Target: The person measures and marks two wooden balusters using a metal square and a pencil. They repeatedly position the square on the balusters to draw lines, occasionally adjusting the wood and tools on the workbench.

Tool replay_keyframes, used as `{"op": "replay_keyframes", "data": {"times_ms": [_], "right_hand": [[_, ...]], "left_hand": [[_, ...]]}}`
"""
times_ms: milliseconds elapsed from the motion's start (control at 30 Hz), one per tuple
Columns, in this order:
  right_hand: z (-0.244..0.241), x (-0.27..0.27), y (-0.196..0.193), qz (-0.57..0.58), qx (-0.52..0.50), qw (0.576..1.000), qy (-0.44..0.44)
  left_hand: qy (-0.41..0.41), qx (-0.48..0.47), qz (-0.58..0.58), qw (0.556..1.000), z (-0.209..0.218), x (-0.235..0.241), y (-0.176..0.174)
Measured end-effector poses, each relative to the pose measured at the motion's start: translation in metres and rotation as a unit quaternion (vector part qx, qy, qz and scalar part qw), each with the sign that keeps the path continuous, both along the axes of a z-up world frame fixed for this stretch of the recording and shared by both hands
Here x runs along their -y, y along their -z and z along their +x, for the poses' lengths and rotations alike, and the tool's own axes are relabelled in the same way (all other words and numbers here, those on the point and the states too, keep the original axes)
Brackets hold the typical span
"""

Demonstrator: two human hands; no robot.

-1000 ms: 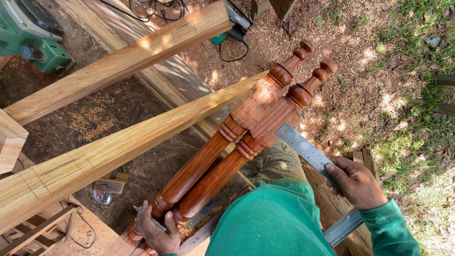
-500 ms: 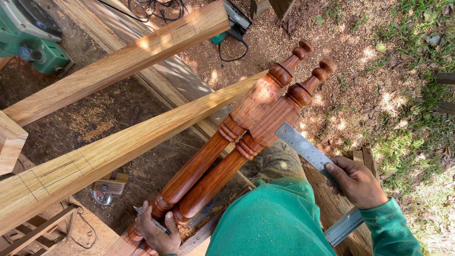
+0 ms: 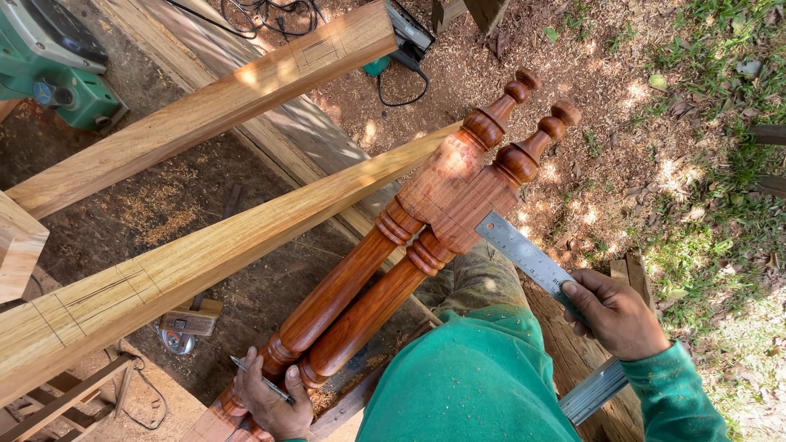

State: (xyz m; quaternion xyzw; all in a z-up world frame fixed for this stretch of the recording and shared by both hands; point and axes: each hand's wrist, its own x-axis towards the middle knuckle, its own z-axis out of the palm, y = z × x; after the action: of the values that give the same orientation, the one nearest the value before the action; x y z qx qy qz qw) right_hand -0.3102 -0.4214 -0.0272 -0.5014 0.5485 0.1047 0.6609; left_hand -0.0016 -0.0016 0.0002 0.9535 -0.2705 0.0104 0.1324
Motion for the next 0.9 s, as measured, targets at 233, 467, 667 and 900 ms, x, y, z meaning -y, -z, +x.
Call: {"op": "replay_keyframes", "data": {"times_ms": [233,467,667,900], "right_hand": [[-0.0015,-0.0011,0.002,0.001,0.01,1.0,0.011],[-0.0006,-0.0011,0.0006,0.009,0.007,1.0,0.018],[-0.0006,0.0008,0.0018,0.003,0.024,1.0,0.014],[-0.0037,0.0042,0.0065,0.021,0.015,0.999,0.028]], "left_hand": [[0.007,0.002,-0.004,1.0,-0.0001,-0.0002,-0.0004],[0.011,0.008,-0.006,1.0,0.0,0.0009,-0.0003],[0.007,0.015,-0.006,1.0,0.0,0.0014,-0.0001],[-0.015,0.001,-0.002,1.0,0.002,-0.0046,0.0019]]}}
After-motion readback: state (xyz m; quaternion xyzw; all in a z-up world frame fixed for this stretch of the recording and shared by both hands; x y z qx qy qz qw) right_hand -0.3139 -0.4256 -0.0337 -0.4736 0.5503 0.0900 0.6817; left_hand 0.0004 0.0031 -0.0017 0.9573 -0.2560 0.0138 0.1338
